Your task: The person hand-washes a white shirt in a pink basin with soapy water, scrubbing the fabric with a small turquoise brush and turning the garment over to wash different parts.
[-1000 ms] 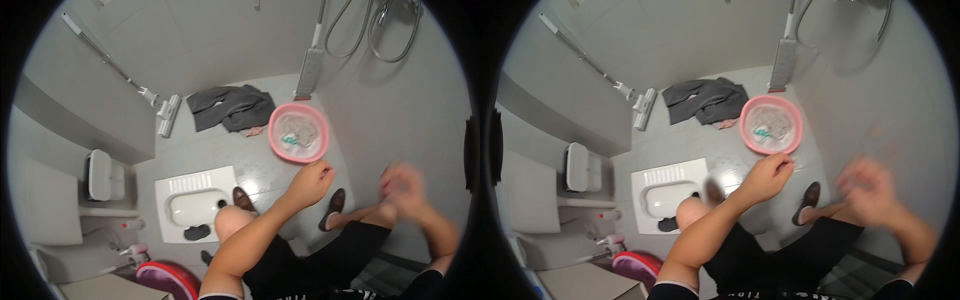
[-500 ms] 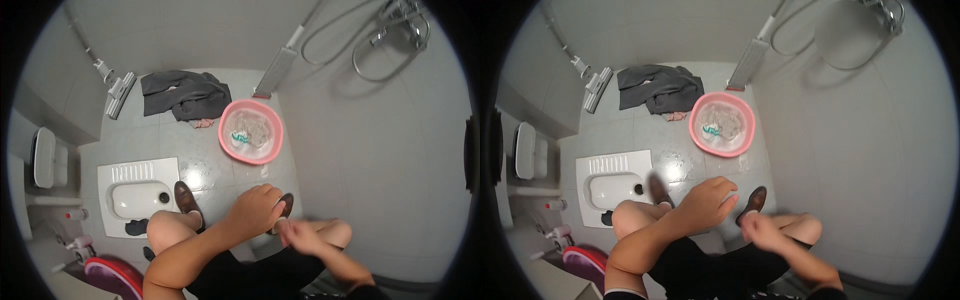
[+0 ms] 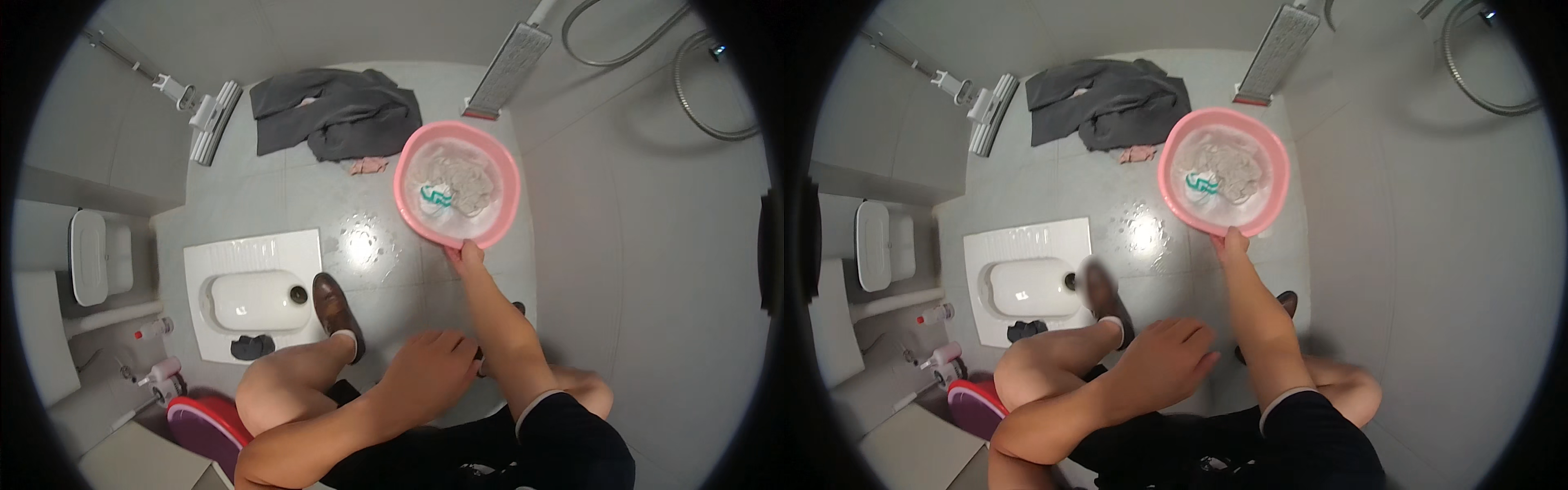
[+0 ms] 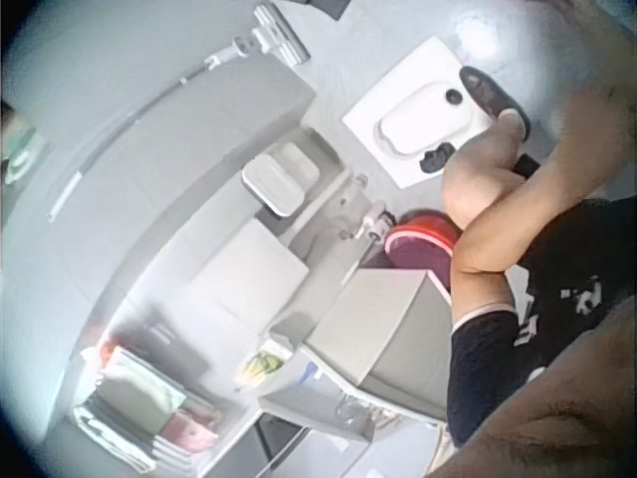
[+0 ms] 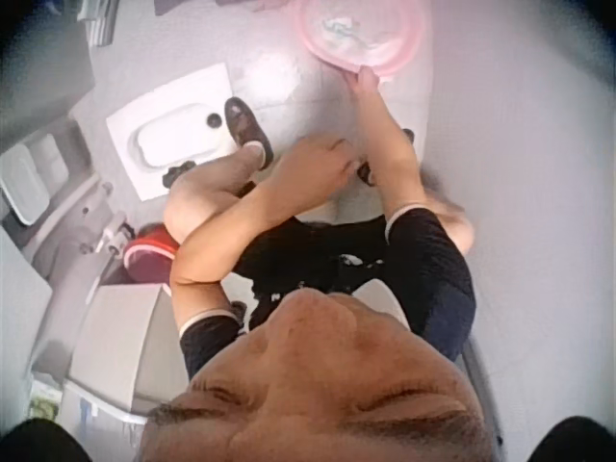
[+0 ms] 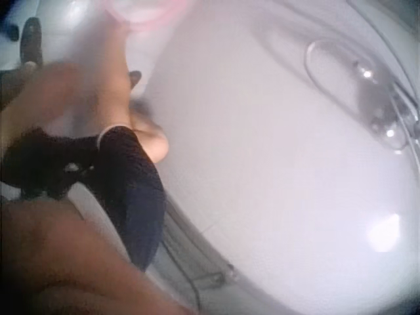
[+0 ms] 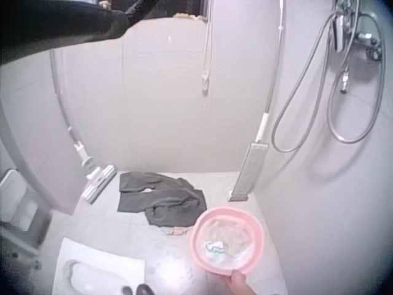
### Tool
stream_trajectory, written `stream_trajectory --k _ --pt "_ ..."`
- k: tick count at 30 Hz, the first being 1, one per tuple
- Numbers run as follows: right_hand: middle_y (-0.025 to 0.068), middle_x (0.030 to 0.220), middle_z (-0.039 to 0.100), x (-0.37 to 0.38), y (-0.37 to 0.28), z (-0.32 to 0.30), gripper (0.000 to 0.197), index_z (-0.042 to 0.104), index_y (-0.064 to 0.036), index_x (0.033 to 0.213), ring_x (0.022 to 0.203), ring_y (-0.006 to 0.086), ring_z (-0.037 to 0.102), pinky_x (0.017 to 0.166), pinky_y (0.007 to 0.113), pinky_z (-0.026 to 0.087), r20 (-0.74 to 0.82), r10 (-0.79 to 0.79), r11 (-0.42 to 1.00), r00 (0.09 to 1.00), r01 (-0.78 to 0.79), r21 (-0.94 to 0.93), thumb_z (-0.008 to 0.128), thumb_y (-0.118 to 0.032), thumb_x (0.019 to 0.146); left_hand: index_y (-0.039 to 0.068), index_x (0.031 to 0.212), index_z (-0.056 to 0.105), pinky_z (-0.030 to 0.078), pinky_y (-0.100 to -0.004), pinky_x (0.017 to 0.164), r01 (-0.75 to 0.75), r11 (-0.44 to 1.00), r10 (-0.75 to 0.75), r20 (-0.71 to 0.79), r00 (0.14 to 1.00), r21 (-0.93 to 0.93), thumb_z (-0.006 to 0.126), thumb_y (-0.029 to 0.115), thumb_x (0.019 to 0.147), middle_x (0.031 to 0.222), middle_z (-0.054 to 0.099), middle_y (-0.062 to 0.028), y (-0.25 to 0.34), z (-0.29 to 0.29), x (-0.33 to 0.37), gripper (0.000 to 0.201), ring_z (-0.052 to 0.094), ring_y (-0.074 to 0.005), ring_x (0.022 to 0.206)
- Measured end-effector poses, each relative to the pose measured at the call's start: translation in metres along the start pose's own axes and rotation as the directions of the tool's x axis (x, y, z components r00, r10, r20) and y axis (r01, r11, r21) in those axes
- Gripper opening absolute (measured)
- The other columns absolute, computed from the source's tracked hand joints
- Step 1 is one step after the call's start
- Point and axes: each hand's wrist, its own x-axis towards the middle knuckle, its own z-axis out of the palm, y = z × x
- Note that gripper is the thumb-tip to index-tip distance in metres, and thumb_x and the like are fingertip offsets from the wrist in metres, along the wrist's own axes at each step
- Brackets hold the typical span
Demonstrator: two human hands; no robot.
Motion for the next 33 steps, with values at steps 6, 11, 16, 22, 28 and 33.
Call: stream_trajectory --k 6,11,16,22,28,33 --pt "0.0216 0.111 0.056 -0.025 0.012 -0.016 0.030 0.043 0.0085 0.119 0.092 0.0317 0.063 0.080 0.042 0.058 0.044 0.037 0.987 0.998 -0.029 -0.156 0.040 -0.007 0.094 0.002 0.094 0.058 0.049 -0.0410 0.073 0.029 0.999 -0.032 0.078 0.996 0.036 0.062 0.016 0.085 0.092 0.060 -0.0122 0.003 -0.002 0.014 0.017 0.060 -0.0310 0.081" --pt "0.0219 0.113 0.056 -0.042 0.042 -0.054 0.033 0.041 0.0103 0.123 0.095 0.0326 0.063 0.082 0.044 0.058 0.143 0.039 0.987 0.989 -0.016 -0.158 0.042 -0.008 0.095 0.001 0.096 0.060 0.049 -0.0395 0.073 0.054 0.997 -0.053 0.012 0.999 -0.061 0.059 0.013 0.082 0.090 0.062 -0.0138 -0.009 0.019 0.001 0.018 0.061 -0.0301 0.078" --pt "0.0193 0.111 0.059 -0.035 0.039 -0.100 0.035 0.045 0.0080 0.123 0.093 0.0324 0.064 0.080 0.045 0.058 0.068 0.126 0.951 0.990 -0.101 -0.293 0.046 -0.013 0.095 0.004 0.092 0.067 0.047 -0.0438 0.077 -0.074 0.950 0.068 0.031 0.997 0.302 0.062 0.017 0.076 0.087 0.066 -0.0104 -0.002 0.052 0.025 0.021 0.063 -0.0268 0.084" --pt "0.0203 0.110 0.060 -0.076 0.045 -0.139 0.034 0.050 0.0066 0.116 0.090 0.0332 0.065 0.075 0.046 0.058 -0.001 0.277 0.868 0.961 -0.251 -0.428 0.047 -0.018 0.094 0.006 0.087 0.069 0.045 -0.0452 0.081 0.082 0.954 -0.112 0.087 0.990 0.288 0.060 0.020 0.077 0.090 0.066 -0.0112 -0.001 0.080 0.021 0.019 0.063 -0.0273 0.086" --pt "0.0212 0.109 0.062 -0.126 0.034 -0.142 0.033 0.055 0.0052 0.109 0.087 0.0339 0.066 0.071 0.046 0.057 -0.103 0.522 0.560 0.847 -0.431 -0.707 0.049 -0.023 0.093 0.005 0.099 0.065 0.047 -0.0430 0.080 -0.064 0.953 -0.044 0.346 0.937 0.295 0.062 0.017 0.076 0.100 0.064 -0.0149 -0.016 0.064 0.015 0.026 0.060 -0.0330 0.097" --pt "0.0220 0.107 0.063 -0.144 -0.006 -0.123 0.035 0.059 0.0040 0.104 0.084 0.0345 0.067 0.067 0.047 0.056 -0.182 0.592 0.115 0.785 -0.306 -0.945 0.051 -0.028 0.092 0.003 0.106 0.063 0.047 -0.0467 0.089 0.016 0.959 -0.134 0.403 0.905 0.284 0.058 0.018 0.082 0.114 0.059 -0.0184 -0.039 0.078 -0.001 0.029 0.058 -0.0357 0.106"
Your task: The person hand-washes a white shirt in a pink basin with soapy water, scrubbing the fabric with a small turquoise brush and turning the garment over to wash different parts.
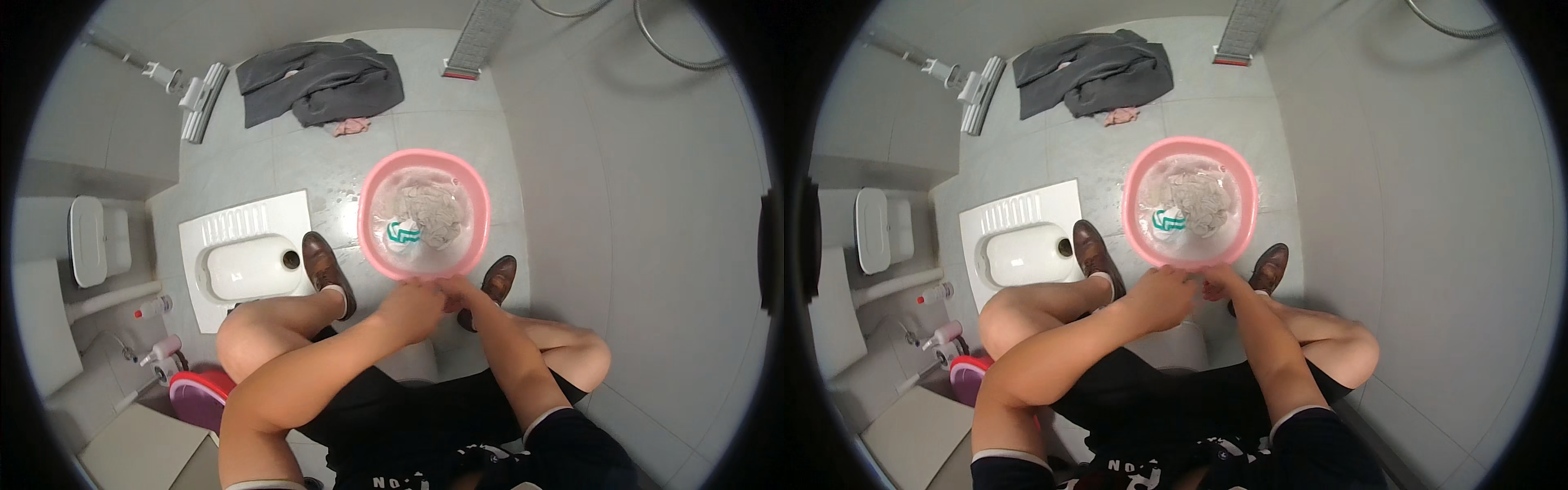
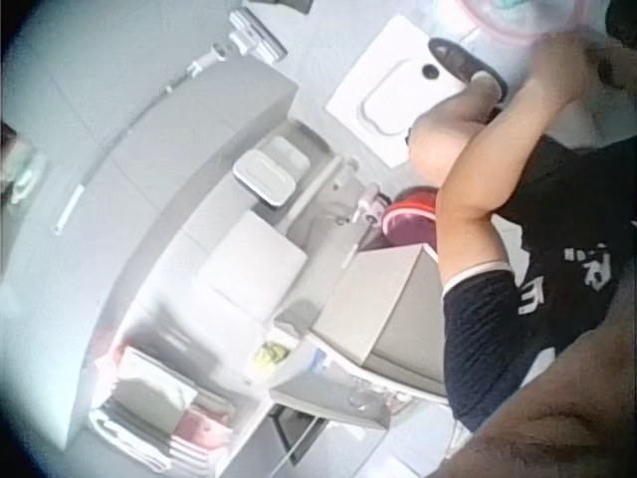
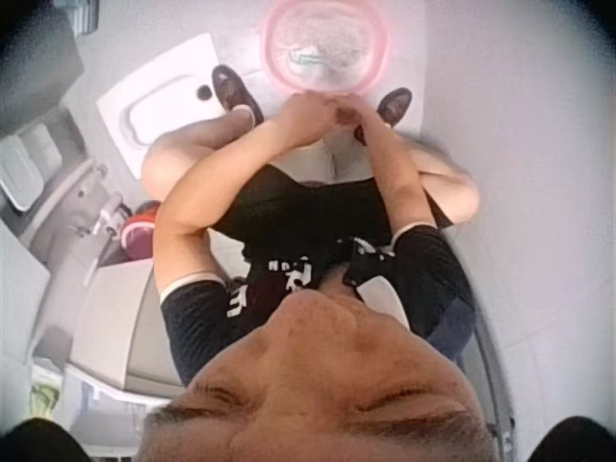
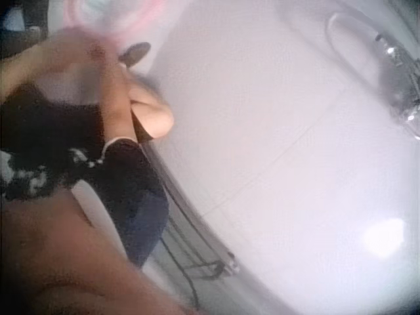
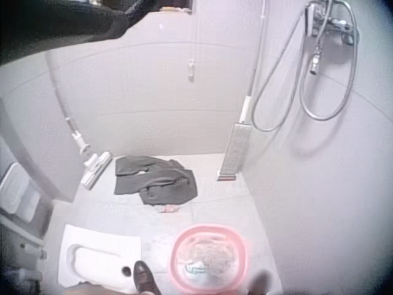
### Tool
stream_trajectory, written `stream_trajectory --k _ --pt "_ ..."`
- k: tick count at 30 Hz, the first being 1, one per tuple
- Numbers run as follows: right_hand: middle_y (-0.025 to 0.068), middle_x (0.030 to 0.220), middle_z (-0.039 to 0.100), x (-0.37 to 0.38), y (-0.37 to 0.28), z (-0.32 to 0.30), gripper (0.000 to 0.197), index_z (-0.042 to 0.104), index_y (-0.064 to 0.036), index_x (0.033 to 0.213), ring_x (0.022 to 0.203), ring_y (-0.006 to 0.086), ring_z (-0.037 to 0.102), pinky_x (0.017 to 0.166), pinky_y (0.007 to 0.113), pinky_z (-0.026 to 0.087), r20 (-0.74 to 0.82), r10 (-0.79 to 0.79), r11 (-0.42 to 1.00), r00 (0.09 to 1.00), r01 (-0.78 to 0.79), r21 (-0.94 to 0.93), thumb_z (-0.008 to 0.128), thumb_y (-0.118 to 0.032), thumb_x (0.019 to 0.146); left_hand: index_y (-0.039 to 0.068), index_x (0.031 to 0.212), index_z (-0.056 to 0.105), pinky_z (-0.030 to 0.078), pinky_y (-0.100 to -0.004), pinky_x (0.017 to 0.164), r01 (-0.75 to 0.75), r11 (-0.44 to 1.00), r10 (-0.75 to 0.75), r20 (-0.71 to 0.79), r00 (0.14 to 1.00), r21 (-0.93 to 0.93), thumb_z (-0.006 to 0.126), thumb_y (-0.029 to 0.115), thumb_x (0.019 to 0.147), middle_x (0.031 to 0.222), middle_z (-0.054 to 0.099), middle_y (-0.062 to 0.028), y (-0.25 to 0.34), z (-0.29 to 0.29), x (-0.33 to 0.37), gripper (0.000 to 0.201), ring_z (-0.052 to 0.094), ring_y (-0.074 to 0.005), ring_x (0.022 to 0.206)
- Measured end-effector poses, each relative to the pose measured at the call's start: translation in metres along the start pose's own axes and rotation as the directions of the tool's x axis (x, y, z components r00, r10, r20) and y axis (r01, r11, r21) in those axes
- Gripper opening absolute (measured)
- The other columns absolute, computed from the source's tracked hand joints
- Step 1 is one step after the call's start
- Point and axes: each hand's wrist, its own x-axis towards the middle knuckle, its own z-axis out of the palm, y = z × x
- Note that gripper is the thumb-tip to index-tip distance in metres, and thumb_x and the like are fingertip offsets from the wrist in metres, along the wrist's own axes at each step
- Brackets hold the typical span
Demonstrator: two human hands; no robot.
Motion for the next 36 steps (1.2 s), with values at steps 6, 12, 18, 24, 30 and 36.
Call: stream_trajectory --k 6,12,18,24,30,36 --pt "0.0277 0.128 0.051 0.024 -0.065 -0.018 0.043 0.055 -0.0007 0.119 0.113 0.0417 0.054 0.092 0.048 0.046 -0.496 -0.822 0.563 0.282 0.539 -0.627 0.061 -0.025 0.084 0.004 0.116 0.059 0.045 -0.0467 0.096 0.165 0.942 -0.273 0.383 0.882 0.293 0.056 0.024 0.085 0.118 0.058 -0.0181 -0.067 0.040 0.032 0.037 0.054 -0.0374 0.112" --pt "0.0253 0.145 0.032 0.063 -0.081 -0.003 0.065 0.039 -0.0141 0.143 0.130 0.0443 0.036 0.100 0.057 0.038 -0.318 -0.887 0.427 0.335 0.329 -0.843 0.064 -0.028 0.085 0.024 0.147 0.034 0.040 -0.0521 0.102 0.358 0.904 -0.352 -0.069 0.933 0.231 0.064 0.024 0.084 0.155 0.017 -0.0174 -0.140 0.082 0.107 0.069 0.023 -0.0431 0.139" --pt "0.0222 0.140 0.041 0.116 -0.077 -0.024 0.056 0.042 -0.0169 0.141 0.126 0.0431 0.041 0.099 0.057 0.039 -0.342 -0.836 0.440 0.428 0.151 -0.885 0.059 -0.026 0.088 0.036 0.149 0.023 0.048 -0.0506 0.095 0.490 0.871 -0.491 0.005 0.871 0.031 0.056 0.014 0.088 0.156 0.016 -0.0172 -0.169 0.136 0.142 0.073 0.028 -0.0438 0.137" --pt "0.0209 0.105 0.063 0.052 -0.133 -0.064 0.027 0.059 -0.0067 0.112 0.100 0.0387 0.060 0.088 0.050 0.046 -0.141 -0.824 0.363 0.549 0.318 -0.876 0.055 -0.020 0.089 0.031 0.146 0.034 0.040 -0.0462 0.105 0.497 0.867 -0.496 0.026 0.868 -0.033 0.048 0.004 0.086 0.142 0.040 -0.0220 -0.185 0.131 0.128 0.067 0.038 -0.0387 0.132" --pt "0.0210 0.108 0.062 -0.041 -0.137 -0.037 0.027 0.058 -0.0005 0.109 0.099 0.0402 0.058 0.082 0.048 0.048 -0.158 -0.906 0.327 0.394 0.408 -0.852 0.056 -0.019 0.090 0.011 0.142 0.042 0.033 -0.0446 0.109 0.578 0.751 -0.639 -0.132 0.758 -0.318 0.064 0.007 0.076 0.143 0.039 -0.0231 -0.177 0.148 0.124 0.070 0.036 -0.0412 0.132" --pt "0.0217 0.115 0.061 -0.113 -0.108 -0.023 0.030 0.058 0.0005 0.115 0.103 0.0390 0.059 0.088 0.046 0.048 -0.030 -0.984 0.126 0.178 0.559 -0.820 0.057 -0.010 0.087 0.004 0.122 0.061 0.039 -0.0415 0.104 -0.131 0.602 -0.393 -0.435 0.810 -0.788 0.059 0.003 0.078 0.138 0.047 -0.0203 -0.133 0.050 0.123 0.043 0.045 -0.0380 0.127"
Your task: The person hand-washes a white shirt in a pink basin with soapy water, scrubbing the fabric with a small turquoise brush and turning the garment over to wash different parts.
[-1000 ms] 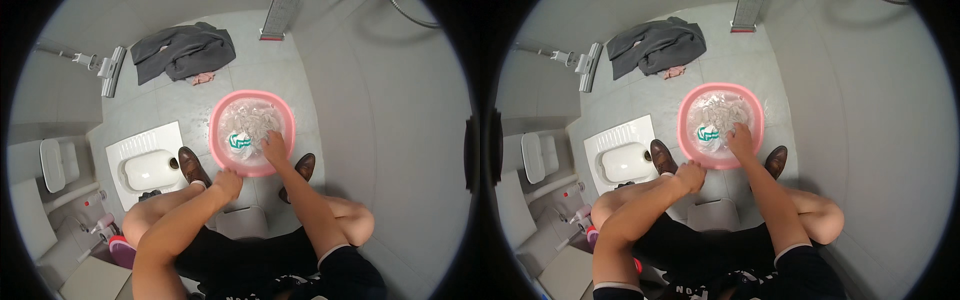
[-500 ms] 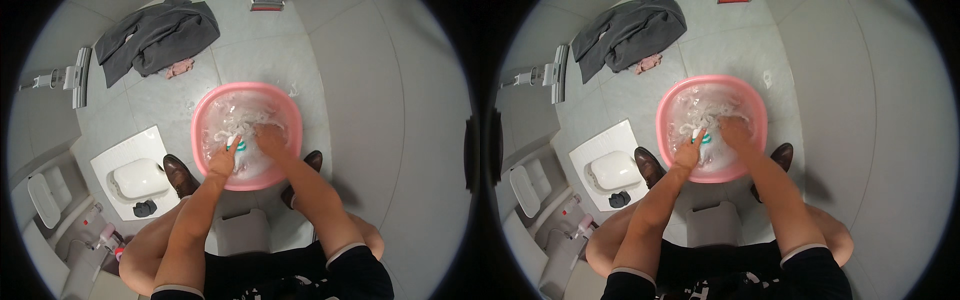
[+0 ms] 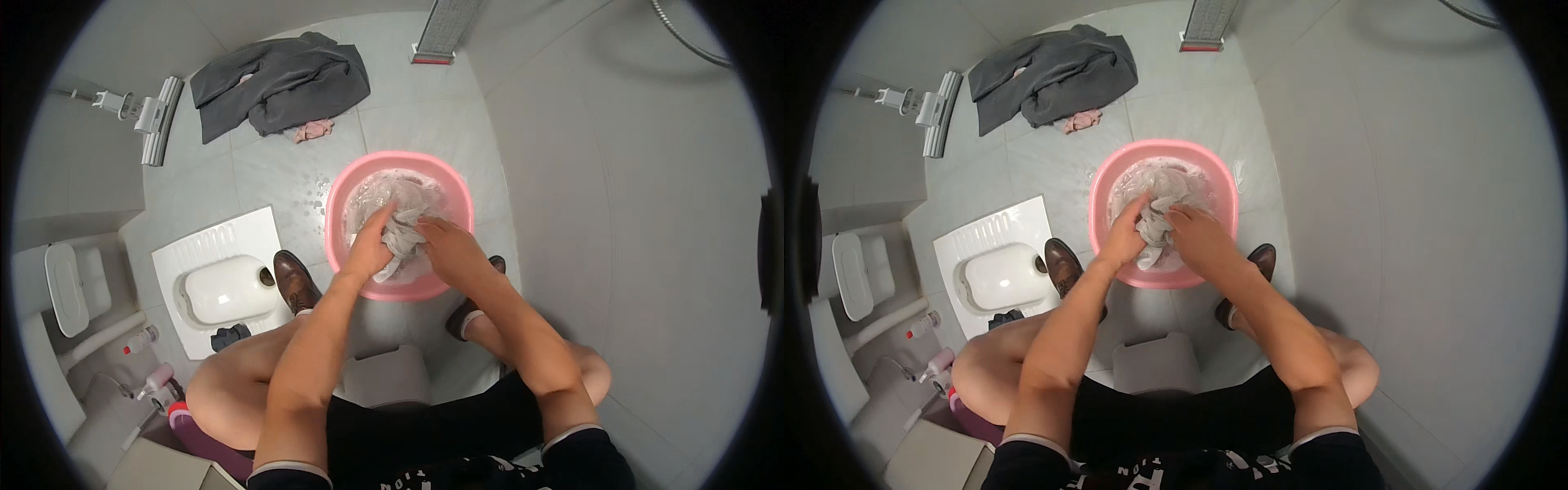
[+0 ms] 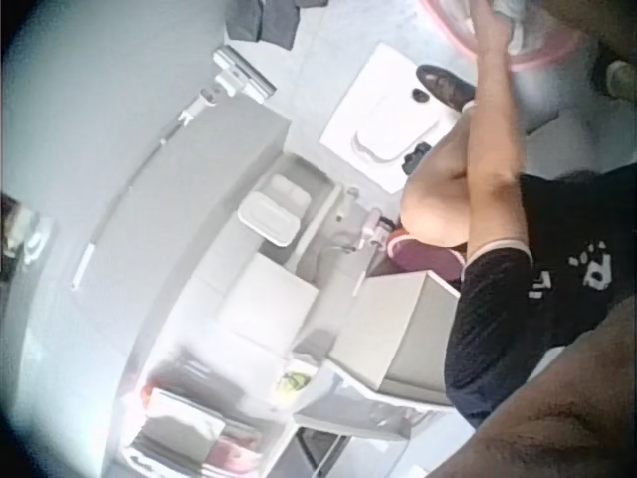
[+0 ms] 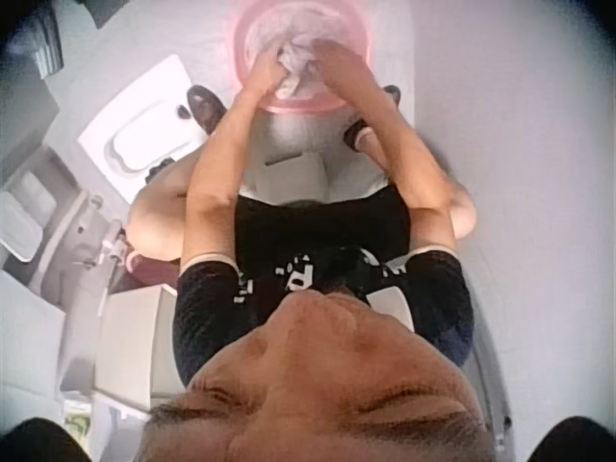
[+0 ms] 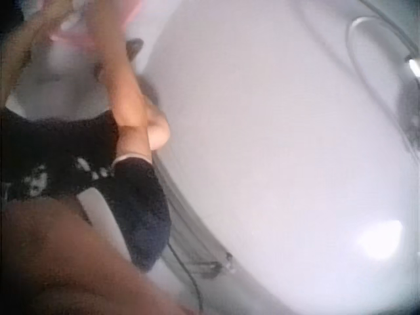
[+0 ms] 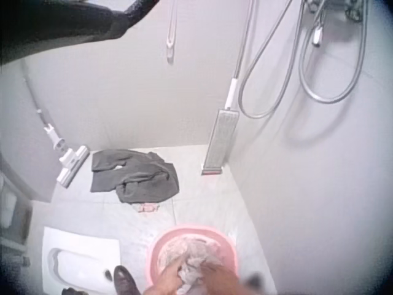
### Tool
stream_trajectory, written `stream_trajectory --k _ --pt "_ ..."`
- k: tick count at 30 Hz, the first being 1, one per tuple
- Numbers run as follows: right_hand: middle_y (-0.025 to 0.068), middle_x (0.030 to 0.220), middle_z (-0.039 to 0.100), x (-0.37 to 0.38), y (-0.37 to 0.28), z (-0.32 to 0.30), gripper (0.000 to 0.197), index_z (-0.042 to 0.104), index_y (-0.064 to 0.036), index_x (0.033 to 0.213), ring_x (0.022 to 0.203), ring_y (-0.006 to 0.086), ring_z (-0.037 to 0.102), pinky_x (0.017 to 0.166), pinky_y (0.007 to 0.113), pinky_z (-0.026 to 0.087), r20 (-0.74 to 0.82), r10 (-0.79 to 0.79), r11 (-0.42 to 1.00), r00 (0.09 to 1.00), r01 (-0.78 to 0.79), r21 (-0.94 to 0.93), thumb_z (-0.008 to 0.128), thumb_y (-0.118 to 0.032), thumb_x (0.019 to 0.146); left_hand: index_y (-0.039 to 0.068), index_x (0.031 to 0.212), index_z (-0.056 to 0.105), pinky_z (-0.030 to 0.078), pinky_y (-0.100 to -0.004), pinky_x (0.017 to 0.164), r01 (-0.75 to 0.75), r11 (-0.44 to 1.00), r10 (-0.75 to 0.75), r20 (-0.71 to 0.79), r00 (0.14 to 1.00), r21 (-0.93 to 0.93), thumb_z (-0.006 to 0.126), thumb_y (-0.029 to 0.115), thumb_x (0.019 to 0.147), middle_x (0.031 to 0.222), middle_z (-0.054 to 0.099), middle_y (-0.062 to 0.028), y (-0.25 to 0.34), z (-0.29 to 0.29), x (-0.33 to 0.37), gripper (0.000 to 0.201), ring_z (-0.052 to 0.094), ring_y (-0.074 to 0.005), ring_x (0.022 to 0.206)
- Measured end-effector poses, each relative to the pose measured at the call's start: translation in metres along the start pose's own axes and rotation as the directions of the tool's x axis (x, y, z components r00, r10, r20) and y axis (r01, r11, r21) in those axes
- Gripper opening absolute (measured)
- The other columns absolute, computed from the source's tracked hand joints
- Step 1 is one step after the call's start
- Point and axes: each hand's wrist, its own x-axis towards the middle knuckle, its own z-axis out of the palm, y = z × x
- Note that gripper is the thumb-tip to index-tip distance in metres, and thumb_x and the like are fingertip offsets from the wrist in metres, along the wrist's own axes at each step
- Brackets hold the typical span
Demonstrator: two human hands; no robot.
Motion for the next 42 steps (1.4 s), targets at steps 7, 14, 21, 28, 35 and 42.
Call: stream_trajectory --k 7,14,21,28,35,42 --pt "0.0179 0.106 0.065 -0.018 -0.025 -0.059 0.030 0.062 0.0002 0.112 0.087 0.0290 0.064 0.078 0.036 0.051 -0.179 0.125 0.982 0.976 -0.096 0.164 0.052 -0.002 0.084 0.001 0.108 0.065 0.048 -0.0432 0.085 -0.129 0.897 0.033 0.229 0.973 0.422 0.051 -0.003 0.074 0.099 0.066 -0.0225 0.134 -0.037 0.016 0.037 0.063 -0.0377 0.097" --pt "0.0141 0.090 0.068 -0.021 -0.068 -0.121 0.029 0.064 0.0013 0.107 0.076 0.0198 0.064 0.071 0.031 0.050 -0.375 0.094 0.985 0.922 -0.031 0.170 0.050 -0.010 0.084 -0.003 0.099 0.067 0.049 -0.0377 0.079 -0.357 0.767 0.236 0.283 0.930 0.533 0.053 0.011 0.082 0.088 0.068 -0.0196 0.228 -0.055 0.005 0.026 0.065 -0.0306 0.084" --pt "0.0205 0.101 0.065 -0.035 -0.119 -0.134 0.035 0.057 0.0010 0.116 0.091 0.0316 0.063 0.082 0.037 0.050 -0.354 0.118 0.903 0.928 0.048 0.428 0.054 -0.012 0.083 0.003 0.101 0.066 0.048 -0.0340 0.080 0.048 0.996 -0.035 0.172 0.984 -0.070 0.048 0.031 0.096 0.091 0.065 -0.0059 0.303 -0.044 -0.026 0.034 0.059 -0.0153 0.085" --pt "0.0114 0.097 0.063 -0.001 -0.016 -0.029 0.032 0.054 -0.0028 0.118 0.085 0.0188 0.062 0.075 0.035 0.051 0.032 0.585 0.613 0.811 -0.467 0.637 0.051 -0.008 0.086 0.005 0.115 0.060 0.049 -0.0402 0.079 0.014 0.976 0.016 -0.134 0.991 0.219 0.040 0.027 0.095 0.106 0.063 -0.0112 0.159 -0.045 -0.001 0.036 0.061 -0.0223 0.090" --pt "0.0045 0.096 0.060 -0.008 0.008 -0.006 0.030 0.054 -0.0097 0.115 0.085 0.0141 0.058 0.074 0.030 0.049 0.324 0.480 0.369 0.816 -0.522 0.769 0.046 -0.003 0.087 0.005 0.135 0.043 0.052 -0.0441 0.092 0.108 0.248 -0.478 -0.025 0.878 -0.963 0.035 0.023 0.099 0.127 0.058 -0.0144 0.035 0.002 -0.030 0.042 0.061 -0.0290 0.110" --pt "0.0072 0.096 0.062 -0.025 0.126 0.055 0.027 0.056 -0.0072 0.113 0.087 0.0189 0.060 0.076 0.032 0.049 0.268 0.578 0.722 0.771 -0.636 0.274 0.050 -0.010 0.087 0.002 0.132 0.045 0.054 -0.0452 0.089 0.119 0.238 -0.583 -0.044 0.811 -0.964 0.040 0.020 0.097 0.127 0.054 -0.0156 0.013 0.033 -0.007 0.040 0.058 -0.0308 0.112"
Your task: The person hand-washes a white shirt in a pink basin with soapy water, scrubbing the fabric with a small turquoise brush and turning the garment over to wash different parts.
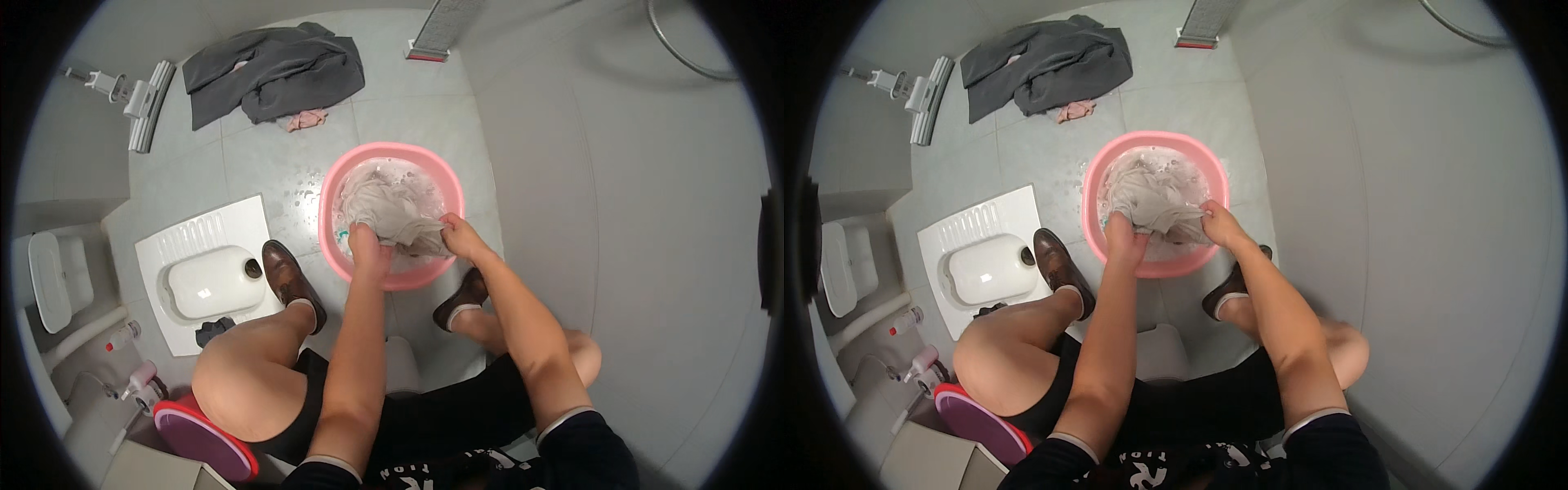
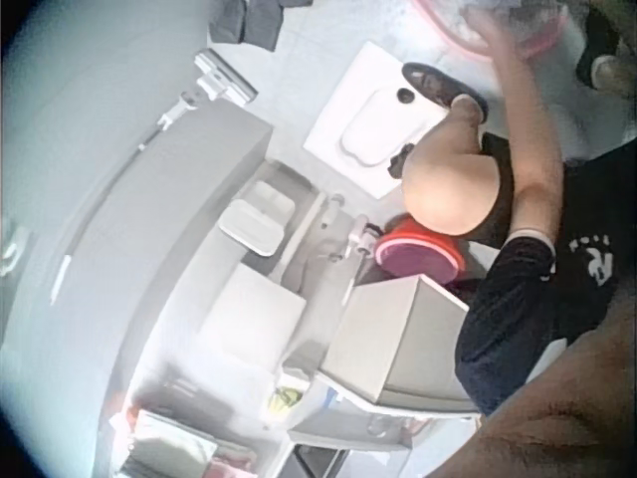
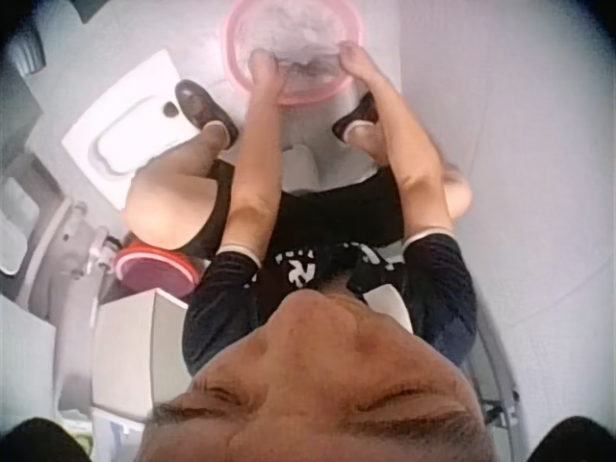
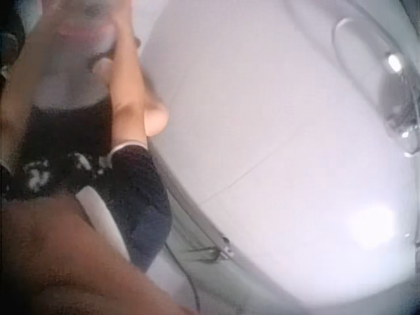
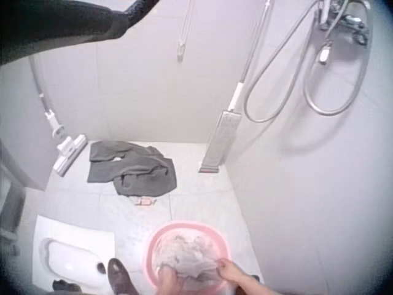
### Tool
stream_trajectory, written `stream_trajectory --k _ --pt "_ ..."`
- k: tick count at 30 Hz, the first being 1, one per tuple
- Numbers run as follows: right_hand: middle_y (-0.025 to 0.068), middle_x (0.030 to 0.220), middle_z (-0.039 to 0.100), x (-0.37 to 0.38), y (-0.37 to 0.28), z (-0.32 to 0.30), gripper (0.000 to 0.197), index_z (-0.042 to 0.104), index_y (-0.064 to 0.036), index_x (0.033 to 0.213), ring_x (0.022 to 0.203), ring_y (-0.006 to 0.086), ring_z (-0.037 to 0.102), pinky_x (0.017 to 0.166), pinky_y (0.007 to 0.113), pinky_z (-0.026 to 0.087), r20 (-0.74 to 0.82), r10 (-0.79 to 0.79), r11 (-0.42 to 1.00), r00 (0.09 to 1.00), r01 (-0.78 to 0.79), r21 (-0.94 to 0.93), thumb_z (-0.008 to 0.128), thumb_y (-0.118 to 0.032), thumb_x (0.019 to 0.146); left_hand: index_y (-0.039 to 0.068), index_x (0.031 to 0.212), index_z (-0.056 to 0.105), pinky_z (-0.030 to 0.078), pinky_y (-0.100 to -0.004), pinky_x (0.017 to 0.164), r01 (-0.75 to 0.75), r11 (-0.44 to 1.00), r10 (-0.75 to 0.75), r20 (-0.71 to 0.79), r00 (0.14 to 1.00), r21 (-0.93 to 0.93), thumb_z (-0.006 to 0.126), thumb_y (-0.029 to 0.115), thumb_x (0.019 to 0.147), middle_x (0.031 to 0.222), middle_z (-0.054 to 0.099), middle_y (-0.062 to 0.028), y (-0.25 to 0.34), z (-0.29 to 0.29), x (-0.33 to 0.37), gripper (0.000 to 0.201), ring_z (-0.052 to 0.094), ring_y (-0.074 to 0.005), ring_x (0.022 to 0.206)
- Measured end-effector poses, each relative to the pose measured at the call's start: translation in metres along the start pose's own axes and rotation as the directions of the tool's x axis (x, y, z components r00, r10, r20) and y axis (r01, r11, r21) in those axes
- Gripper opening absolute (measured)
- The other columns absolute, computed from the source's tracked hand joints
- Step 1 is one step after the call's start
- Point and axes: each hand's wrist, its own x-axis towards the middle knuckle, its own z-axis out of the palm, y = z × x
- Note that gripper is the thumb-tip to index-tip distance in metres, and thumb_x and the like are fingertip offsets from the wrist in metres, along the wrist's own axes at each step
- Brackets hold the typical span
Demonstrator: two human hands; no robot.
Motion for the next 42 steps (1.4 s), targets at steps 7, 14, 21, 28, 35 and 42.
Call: stream_trajectory --k 7,14,21,28,35,42 --pt "0.0192 0.110 0.054 -0.002 -0.086 0.046 0.032 0.050 0.0016 0.116 0.106 0.0342 0.054 0.092 0.042 0.044 -0.127 0.086 0.747 0.988 0.021 0.665 0.052 -0.010 0.086 0.006 0.135 0.043 0.055 -0.0360 0.079 -0.109 0.582 0.184 0.000 0.983 0.806 0.049 0.009 0.092 0.116 0.058 -0.0109 -0.069 -0.055 0.038 0.045 0.058 -0.0246 0.107" --pt "0.0226 0.113 0.048 -0.057 -0.103 0.070 0.036 0.052 0.0007 0.112 0.107 0.0414 0.049 0.094 0.045 0.042 -0.318 -0.527 0.849 0.788 0.473 -0.234 0.052 0.002 0.076 0.008 0.140 0.042 0.050 -0.0321 0.085 0.203 0.935 -0.179 0.106 0.978 -0.291 0.053 0.026 0.095 0.121 0.057 -0.0082 -0.027 -0.003 0.009 0.049 0.059 -0.0229 0.105" --pt "0.0203 0.103 0.057 -0.063 -0.126 0.110 0.017 0.059 -0.0002 0.092 0.095 0.0371 0.056 0.079 0.045 0.046 -0.266 -0.547 0.833 0.794 0.484 -0.269 0.062 -0.007 0.077 0.006 0.133 0.048 0.050 -0.0363 0.088 0.160 0.983 -0.154 -0.074 0.985 0.088 0.054 0.031 0.096 0.124 0.057 -0.0108 -0.024 -0.029 0.067 0.045 0.057 -0.0222 0.109" --pt "0.0270 0.071 0.059 0.022 -0.106 0.115 0.040 0.058 0.0053 0.074 0.066 0.0418 0.060 0.062 0.047 0.045 -0.377 -0.299 0.946 0.876 0.324 0.002 0.052 -0.030 0.093 0.006 0.128 0.052 0.048 -0.0364 0.089 0.100 0.981 -0.069 -0.181 0.981 0.165 0.056 0.030 0.094 0.118 0.059 -0.0113 -0.019 -0.035 0.071 0.042 0.056 -0.0221 0.109" --pt "0.0323 0.095 0.061 0.090 -0.053 0.064 0.039 0.060 0.0056 0.081 0.091 0.0445 0.060 0.081 0.052 0.045 -0.351 -0.188 0.980 0.917 0.201 0.000 0.048 -0.030 0.094 0.002 0.130 0.049 0.047 -0.0333 0.086 -0.062 0.775 0.092 -0.016 0.996 0.629 0.051 0.021 0.096 0.120 0.056 -0.0097 -0.031 -0.038 0.067 0.039 0.054 -0.0188 0.101" --pt "0.0298 0.102 0.057 0.086 -0.013 0.091 0.029 0.053 0.0061 0.106 0.096 0.0465 0.054 0.086 0.053 0.044 -0.161 -0.375 0.890 0.913 0.306 -0.337 0.054 -0.019 0.092 0.003 0.148 0.027 0.039 -0.0335 0.101 -0.257 0.758 0.270 0.071 0.960 0.600 0.049 0.018 0.097 0.147 0.036 -0.0129 -0.033 -0.078 0.090 0.058 0.045 -0.0221 0.122"
